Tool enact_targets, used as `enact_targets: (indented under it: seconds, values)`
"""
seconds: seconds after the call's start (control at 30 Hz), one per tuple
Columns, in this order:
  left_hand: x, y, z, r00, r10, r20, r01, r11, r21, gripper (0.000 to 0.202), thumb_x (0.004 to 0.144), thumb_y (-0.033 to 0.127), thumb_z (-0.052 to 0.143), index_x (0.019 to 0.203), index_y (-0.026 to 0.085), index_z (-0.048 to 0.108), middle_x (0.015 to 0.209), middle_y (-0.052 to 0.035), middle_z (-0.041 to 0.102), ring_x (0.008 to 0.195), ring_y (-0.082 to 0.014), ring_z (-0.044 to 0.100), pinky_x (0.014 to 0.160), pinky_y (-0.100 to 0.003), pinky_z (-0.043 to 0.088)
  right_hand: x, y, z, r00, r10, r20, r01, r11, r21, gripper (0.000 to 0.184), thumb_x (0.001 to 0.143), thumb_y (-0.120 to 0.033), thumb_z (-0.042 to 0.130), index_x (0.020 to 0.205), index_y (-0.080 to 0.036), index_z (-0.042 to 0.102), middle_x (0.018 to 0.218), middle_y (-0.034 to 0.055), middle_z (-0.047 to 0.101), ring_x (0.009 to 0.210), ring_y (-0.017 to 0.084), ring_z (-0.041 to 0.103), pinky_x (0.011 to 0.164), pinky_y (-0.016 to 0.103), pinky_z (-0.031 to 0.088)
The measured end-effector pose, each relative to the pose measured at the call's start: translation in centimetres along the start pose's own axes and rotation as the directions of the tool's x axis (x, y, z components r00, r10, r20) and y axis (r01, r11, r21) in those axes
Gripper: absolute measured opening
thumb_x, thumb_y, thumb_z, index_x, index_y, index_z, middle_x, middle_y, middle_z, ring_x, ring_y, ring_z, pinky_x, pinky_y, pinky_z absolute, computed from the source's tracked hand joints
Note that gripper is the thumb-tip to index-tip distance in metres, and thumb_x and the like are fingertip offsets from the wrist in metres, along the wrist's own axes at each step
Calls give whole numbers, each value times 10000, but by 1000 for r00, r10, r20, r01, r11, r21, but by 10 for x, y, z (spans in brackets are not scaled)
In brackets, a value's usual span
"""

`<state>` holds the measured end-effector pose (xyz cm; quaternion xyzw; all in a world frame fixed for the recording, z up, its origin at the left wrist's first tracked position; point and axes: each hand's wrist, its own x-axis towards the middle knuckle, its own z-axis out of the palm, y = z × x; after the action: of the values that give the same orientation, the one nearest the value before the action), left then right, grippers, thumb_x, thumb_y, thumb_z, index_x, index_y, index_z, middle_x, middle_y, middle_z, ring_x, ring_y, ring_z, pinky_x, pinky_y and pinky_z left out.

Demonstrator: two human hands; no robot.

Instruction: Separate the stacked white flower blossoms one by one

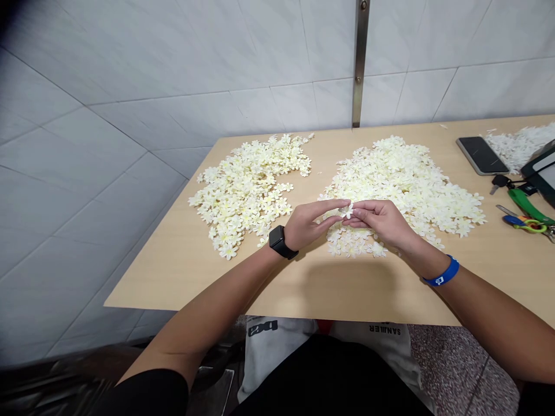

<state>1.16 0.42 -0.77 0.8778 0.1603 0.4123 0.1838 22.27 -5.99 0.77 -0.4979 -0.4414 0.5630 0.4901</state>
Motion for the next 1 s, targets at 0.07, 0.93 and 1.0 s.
enact_targets:
  seconds: [0.07,0.93,1.0]
  values:
    - [1,-1,0,999,29,-14,-29,1000,2,301,1005,298,591,1287,213,656,1232,-72,758,1142,-171,728,1004,-340,598,1,0,1,1000,-12,15,12,1000,3,416,657,-541,915,893,-211,819,756,52,784,740,210,774,891,402,640]
    - [4,14,6,996,-62,-64,68,993,97,160,987,279,537,871,179,582,794,-31,666,726,-123,604,662,-256,492,-9,-7,13,971,-223,-84,195,947,-257,304,724,-469,862,879,-213,809,855,69,786,791,221,721,790,395,593]
    - [4,14,8,995,-38,-96,55,983,174,163,986,268,533,851,184,565,776,-28,656,717,-129,601,661,-265,483,-9,-7,15,977,-196,-90,167,952,-256,311,734,-475,853,887,-208,806,808,63,774,750,212,709,761,388,590]
